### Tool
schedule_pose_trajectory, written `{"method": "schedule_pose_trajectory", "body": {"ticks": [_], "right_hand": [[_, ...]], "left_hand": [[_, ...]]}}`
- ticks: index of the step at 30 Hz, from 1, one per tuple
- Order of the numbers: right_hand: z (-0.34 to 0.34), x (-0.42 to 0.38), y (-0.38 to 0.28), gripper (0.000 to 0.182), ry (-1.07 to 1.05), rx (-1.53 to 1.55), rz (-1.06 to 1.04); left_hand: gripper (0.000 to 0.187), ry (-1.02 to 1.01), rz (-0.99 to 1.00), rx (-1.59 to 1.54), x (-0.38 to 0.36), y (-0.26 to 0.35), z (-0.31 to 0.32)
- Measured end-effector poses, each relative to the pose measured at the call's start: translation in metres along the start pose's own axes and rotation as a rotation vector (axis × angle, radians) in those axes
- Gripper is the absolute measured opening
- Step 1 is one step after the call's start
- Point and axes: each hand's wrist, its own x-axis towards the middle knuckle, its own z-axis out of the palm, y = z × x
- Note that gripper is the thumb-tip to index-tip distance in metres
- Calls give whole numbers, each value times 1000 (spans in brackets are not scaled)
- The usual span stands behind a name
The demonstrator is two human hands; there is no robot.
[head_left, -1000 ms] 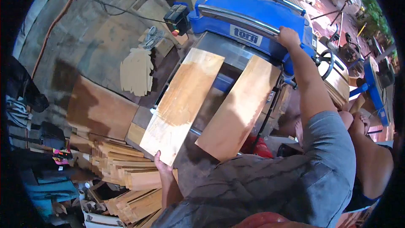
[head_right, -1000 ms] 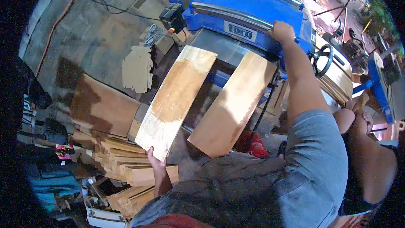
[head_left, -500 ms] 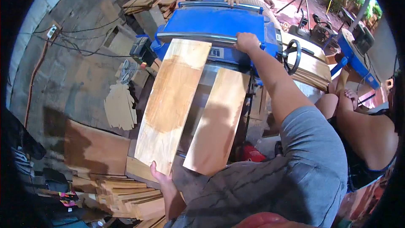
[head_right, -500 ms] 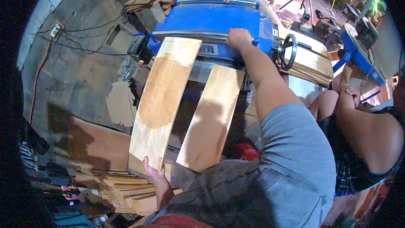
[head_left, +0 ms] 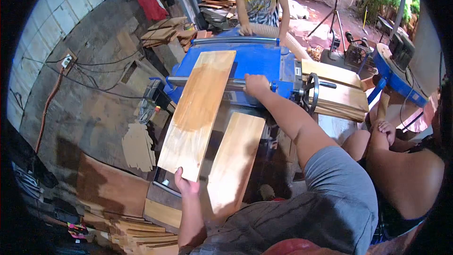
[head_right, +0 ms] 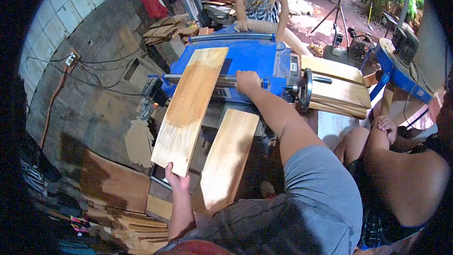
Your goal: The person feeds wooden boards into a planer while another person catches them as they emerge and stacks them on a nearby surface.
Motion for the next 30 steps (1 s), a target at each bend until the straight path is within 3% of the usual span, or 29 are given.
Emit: {"method": "schedule_pose_trajectory", "body": {"ticks": [2, 6, 9, 15, 16, 17, 19, 20, 23, 24, 30], "right_hand": [[-1, -2, 0, 42, -24, 17, 8], [-1, -12, 1, 43, -7, 8, -43], [-9, -8, 6, 30, 8, 28, -60], [19, 8, 11, 27, -127, -58, -38], [-7, 0, 6, 37, -319, -149, -109], [1, -2, 7, 37, -326, -163, -114], [22, 2, 11, 45, 246, -23, -258], [35, 6, 12, 45, 238, -27, -266], [70, 14, 21, 52, 127, 894, -254], [81, 18, 26, 54, 99, 1579, -426], [65, 24, 11, 57, 163, 1513, -363]], "left_hand": [[50, -94, 0, -46, 10, -16, 18], [50, -90, -39, -81, 19, -39, 49], [51, -172, -13, -73, 27, -48, 98], [56, -295, -44, 45, 62, -68, 165], [56, -313, -62, 76, 69, -72, 173], [56, -306, -63, 61, 73, -76, 180], [55, -347, -129, 113, 82, -84, 196], [54, -340, -130, 97, 84, -91, 205], [53, -387, -138, 123, 96, -113, 224], [52, -435, -166, 107, 102, -119, 231], [50, -504, -231, 120, 143, -153, 272]]}}
